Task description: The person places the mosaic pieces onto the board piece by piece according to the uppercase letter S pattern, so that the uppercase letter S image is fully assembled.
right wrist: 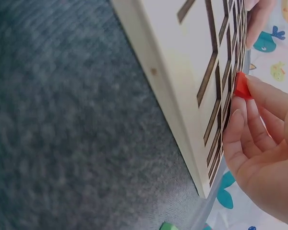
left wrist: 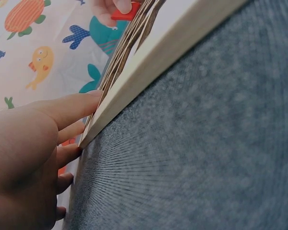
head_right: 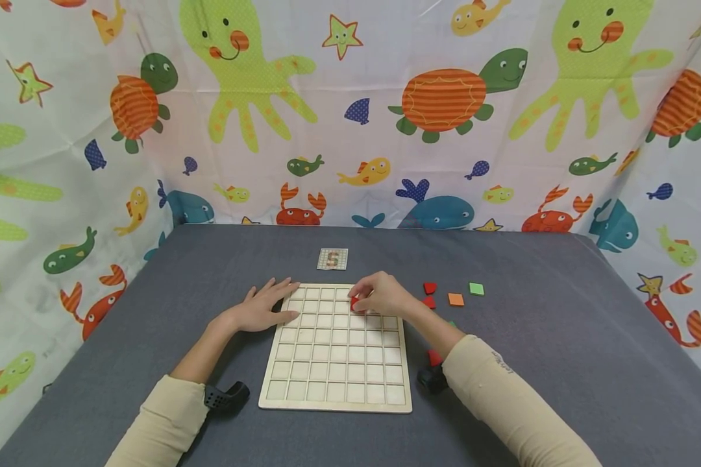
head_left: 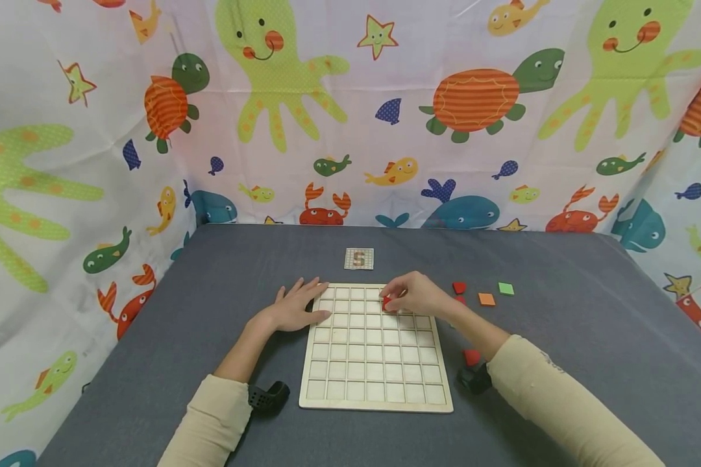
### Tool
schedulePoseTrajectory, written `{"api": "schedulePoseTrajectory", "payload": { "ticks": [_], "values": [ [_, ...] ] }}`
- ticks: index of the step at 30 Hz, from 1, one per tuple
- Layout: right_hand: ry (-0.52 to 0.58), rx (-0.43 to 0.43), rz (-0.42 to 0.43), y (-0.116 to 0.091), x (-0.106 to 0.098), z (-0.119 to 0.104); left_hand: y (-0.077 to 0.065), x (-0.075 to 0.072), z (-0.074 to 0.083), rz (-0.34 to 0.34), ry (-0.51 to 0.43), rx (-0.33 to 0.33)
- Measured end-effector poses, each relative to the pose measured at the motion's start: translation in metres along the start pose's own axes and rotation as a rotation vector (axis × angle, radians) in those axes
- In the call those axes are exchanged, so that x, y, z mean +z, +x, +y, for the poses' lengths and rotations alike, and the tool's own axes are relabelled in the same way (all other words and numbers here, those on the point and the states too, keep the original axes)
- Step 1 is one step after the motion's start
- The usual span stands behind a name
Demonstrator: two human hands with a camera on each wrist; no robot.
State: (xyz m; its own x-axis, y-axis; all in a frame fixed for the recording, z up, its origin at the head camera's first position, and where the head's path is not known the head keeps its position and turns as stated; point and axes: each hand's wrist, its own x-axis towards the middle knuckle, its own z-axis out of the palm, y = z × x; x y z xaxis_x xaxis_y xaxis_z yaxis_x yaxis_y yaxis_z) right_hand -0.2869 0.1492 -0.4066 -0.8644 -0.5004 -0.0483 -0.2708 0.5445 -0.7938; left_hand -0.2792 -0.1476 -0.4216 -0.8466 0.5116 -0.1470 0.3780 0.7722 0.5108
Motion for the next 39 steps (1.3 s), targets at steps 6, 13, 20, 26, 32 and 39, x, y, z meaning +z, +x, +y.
{"api": "schedulePoseTrajectory", "payload": {
  "ticks": [6,13,20,26,32,39],
  "values": [
    [-0.005,0.023,-0.006,0.001,0.001,0.000,0.001,0.001,-0.001,0.001,0.002,-0.001],
    [-0.016,0.030,-0.005,-0.002,0.001,0.002,0.001,0.003,-0.001,-0.008,0.001,-0.006],
    [0.023,-0.010,-0.002,-0.004,0.000,0.002,0.000,0.002,0.000,-0.002,-0.002,-0.007],
    [0.032,-0.003,0.003,-0.004,0.000,0.004,-0.001,0.000,0.002,0.001,0.008,-0.016],
    [-0.001,0.023,0.028,-0.006,-0.003,0.007,0.001,0.002,0.001,0.001,0.012,-0.015],
    [0.000,0.067,0.077,-0.015,-0.010,0.012,0.000,0.001,0.000,0.002,0.007,-0.011]
  ]
}}
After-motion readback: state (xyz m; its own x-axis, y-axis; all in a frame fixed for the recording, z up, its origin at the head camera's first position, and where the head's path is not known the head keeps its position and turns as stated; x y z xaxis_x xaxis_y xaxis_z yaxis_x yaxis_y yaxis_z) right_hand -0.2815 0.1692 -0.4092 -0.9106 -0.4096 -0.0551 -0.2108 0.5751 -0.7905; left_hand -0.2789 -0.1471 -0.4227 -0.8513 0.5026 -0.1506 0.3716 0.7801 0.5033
